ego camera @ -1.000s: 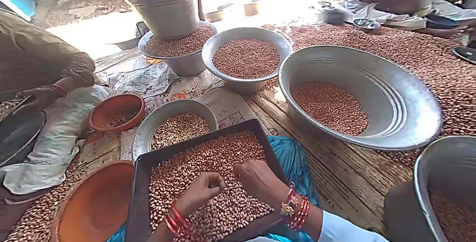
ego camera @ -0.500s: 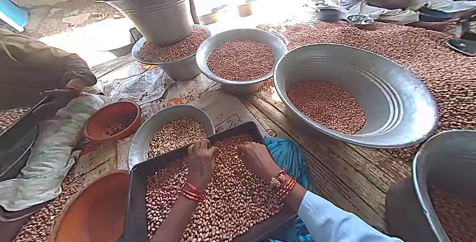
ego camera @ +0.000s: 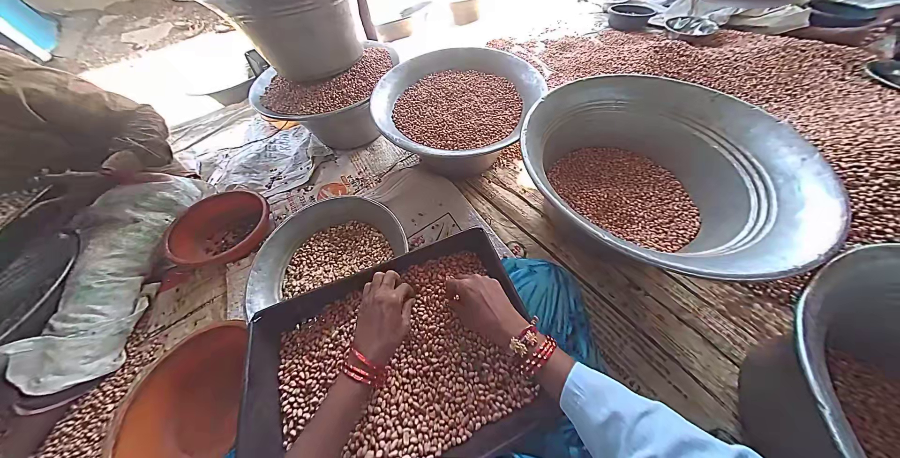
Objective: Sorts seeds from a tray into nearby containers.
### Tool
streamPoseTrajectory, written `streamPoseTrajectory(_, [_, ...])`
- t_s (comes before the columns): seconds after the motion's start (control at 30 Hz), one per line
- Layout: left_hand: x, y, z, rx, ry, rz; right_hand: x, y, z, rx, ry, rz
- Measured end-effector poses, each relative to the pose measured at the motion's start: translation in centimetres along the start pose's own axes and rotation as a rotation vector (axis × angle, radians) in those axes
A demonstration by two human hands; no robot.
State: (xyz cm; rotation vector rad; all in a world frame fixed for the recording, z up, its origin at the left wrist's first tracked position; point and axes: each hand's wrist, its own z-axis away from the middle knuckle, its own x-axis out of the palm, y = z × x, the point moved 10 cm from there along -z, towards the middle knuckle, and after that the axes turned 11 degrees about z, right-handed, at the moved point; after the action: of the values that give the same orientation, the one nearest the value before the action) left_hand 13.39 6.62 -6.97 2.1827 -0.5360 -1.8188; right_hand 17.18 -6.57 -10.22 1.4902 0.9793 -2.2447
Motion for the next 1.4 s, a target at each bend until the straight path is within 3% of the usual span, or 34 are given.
streamPoseTrajectory(0.07, [-1.2,-1.0,-0.2,-0.113,0.037,0.230,-1.4,1.0,0.4,-0.011,0.094,-0.170])
streamPoseTrajectory(0.17, [-2.1,-2.0,-0.7,-0.240,0.081,0.466,-3.9,3.0,1.3,-0.049,0.316,-0.629])
streamPoseTrajectory(0.27, [-1.0,0.8,-1.6,-0.158,0.058,0.429,-5.0,3.9,1.8,-0.106,0.332,-1.169])
streamPoseTrajectory(0.33, [0.6,2.7,-2.0,-0.069,0.035,0.355,-5.1,4.2,2.1,-0.104,0.294,-1.336])
streamPoseTrajectory(0.4, [2.5,3.5,-2.3,-0.042,-0.019,0.292,-4.9,4.7,2.4,-0.031,0.285,-1.275])
streamPoseTrajectory(0.5, [4.5,3.5,-2.5,-0.109,-0.145,0.213,-4.8,5.1,3.0,0.097,0.236,-0.684])
streamPoseTrajectory(0.57, [4.1,3.2,-2.5,-0.105,-0.106,0.265,-4.2,4.0,3.3,0.113,0.131,-0.297])
streamPoseTrajectory(0.63, [3.0,2.2,-2.5,-0.153,-0.007,0.462,-3.0,3.1,3.4,0.104,0.037,-0.080])
streamPoseTrajectory(0.77, [2.7,-0.6,-1.5,-0.337,0.007,1.065,-1.0,1.5,3.3,0.081,-0.061,0.158])
streamPoseTrajectory(0.83, [2.6,-0.3,-1.2,-0.360,-0.052,1.002,-0.3,1.3,3.2,0.096,-0.095,0.214])
streamPoseTrajectory(0.9, [2.8,0.8,-1.3,-0.350,-0.129,0.764,0.1,1.1,3.1,0.095,-0.103,0.243])
streamPoseTrajectory(1.07, [4.9,4.9,-2.2,-0.173,-0.214,0.412,-0.3,1.6,4.4,0.071,-0.071,0.093])
streamPoseTrajectory(1.3, [6.9,8.1,-2.4,-0.019,-0.222,0.246,-4.6,8.4,7.2,0.172,0.317,-0.743])
streamPoseTrajectory(1.4, [7.8,8.2,-2.5,-0.028,-0.248,0.139,-4.3,9.6,7.4,0.183,0.347,-1.150])
